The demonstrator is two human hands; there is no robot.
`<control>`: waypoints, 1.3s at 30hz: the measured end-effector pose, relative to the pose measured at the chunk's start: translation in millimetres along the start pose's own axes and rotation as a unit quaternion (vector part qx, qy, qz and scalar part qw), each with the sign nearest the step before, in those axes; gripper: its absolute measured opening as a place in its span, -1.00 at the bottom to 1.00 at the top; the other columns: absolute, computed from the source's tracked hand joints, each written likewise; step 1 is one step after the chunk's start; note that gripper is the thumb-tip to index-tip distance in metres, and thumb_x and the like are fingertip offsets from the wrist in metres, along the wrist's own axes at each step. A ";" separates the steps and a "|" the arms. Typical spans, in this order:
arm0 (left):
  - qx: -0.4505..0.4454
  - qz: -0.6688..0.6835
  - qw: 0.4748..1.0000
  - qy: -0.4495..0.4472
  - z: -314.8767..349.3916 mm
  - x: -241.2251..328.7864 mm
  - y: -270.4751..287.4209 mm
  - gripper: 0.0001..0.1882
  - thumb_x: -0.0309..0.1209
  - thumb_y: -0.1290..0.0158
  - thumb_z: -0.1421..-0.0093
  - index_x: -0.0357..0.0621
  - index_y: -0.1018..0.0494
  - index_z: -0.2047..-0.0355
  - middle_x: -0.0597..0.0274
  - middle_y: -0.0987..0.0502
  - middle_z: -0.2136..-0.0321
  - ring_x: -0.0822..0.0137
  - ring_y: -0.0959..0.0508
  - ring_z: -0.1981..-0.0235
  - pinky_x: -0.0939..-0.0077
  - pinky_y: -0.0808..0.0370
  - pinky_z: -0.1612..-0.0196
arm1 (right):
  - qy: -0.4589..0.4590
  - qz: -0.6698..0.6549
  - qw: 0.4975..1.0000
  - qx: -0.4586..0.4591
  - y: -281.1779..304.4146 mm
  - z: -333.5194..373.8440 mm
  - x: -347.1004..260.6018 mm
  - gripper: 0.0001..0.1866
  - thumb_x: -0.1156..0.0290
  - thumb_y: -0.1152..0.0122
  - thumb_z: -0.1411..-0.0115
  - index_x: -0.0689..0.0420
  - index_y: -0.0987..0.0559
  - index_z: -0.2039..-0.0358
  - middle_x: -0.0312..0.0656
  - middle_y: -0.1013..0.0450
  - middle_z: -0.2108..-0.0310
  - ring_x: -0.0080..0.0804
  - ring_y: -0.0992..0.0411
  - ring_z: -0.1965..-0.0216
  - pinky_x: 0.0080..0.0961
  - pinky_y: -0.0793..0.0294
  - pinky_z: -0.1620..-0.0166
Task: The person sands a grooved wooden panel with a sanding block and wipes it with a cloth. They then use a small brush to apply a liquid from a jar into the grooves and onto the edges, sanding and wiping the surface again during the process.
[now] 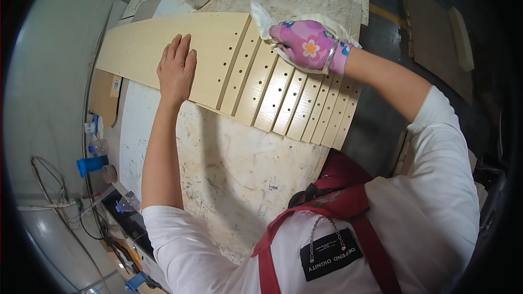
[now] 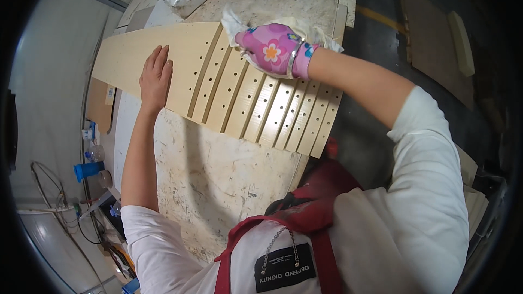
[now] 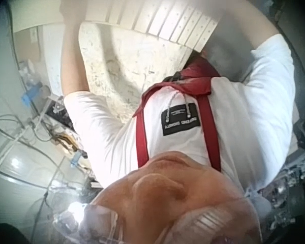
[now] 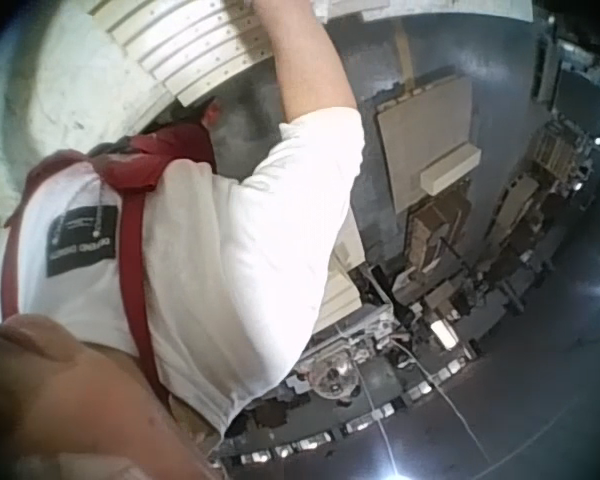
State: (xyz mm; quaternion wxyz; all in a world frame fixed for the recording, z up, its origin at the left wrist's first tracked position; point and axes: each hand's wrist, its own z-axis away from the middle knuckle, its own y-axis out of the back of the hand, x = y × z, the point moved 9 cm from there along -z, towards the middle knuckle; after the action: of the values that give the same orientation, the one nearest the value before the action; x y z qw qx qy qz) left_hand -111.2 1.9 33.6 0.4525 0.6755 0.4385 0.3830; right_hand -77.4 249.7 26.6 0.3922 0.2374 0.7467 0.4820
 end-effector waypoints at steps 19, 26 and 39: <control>0.014 -0.001 1.000 -0.012 -0.7 2.4 2.7 -0.54 -0.17 0.19 -0.27 0.02 -0.28 -0.16 0.14 -0.27 -0.17 0.07 -0.24 -0.18 0.15 -0.19 -0.17 | -0.099 -0.085 0.990 0.045 35.2 4.9 56.3 -0.80 0.38 -0.04 -0.14 0.10 -0.50 0.23 -0.05 -0.51 0.44 -0.14 -0.52 0.36 -0.30 -0.48 0.27; 0.016 0.017 1.000 -0.008 3.5 -0.6 3.6 -0.54 -0.17 0.18 -0.27 0.02 -0.29 -0.15 0.15 -0.27 -0.17 0.07 -0.24 -0.18 0.16 -0.19 -0.18 | -0.079 -0.216 0.973 -0.014 -15.4 -2.8 20.8 -0.84 0.41 -0.06 -0.10 0.04 -0.45 0.26 -0.13 -0.45 0.49 -0.20 -0.48 0.42 -0.34 -0.45 0.35; -0.001 0.015 1.000 0.007 -0.5 -0.2 1.6 -0.52 -0.14 0.19 -0.27 0.06 -0.27 -0.18 0.20 -0.24 -0.20 0.13 -0.20 -0.22 0.16 -0.13 -0.20 | 0.000 0.018 0.999 -0.050 -0.3 21.1 1.4 -0.82 0.42 0.03 -0.14 0.16 -0.46 0.26 -0.02 -0.47 0.51 -0.07 -0.48 0.45 -0.22 -0.46 0.35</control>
State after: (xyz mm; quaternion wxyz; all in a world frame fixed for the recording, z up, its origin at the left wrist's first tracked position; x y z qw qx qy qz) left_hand -111.3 1.5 35.3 0.4441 0.6786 0.4314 0.3951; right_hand -61.0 261.8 21.1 0.3945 0.2310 0.7171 0.5261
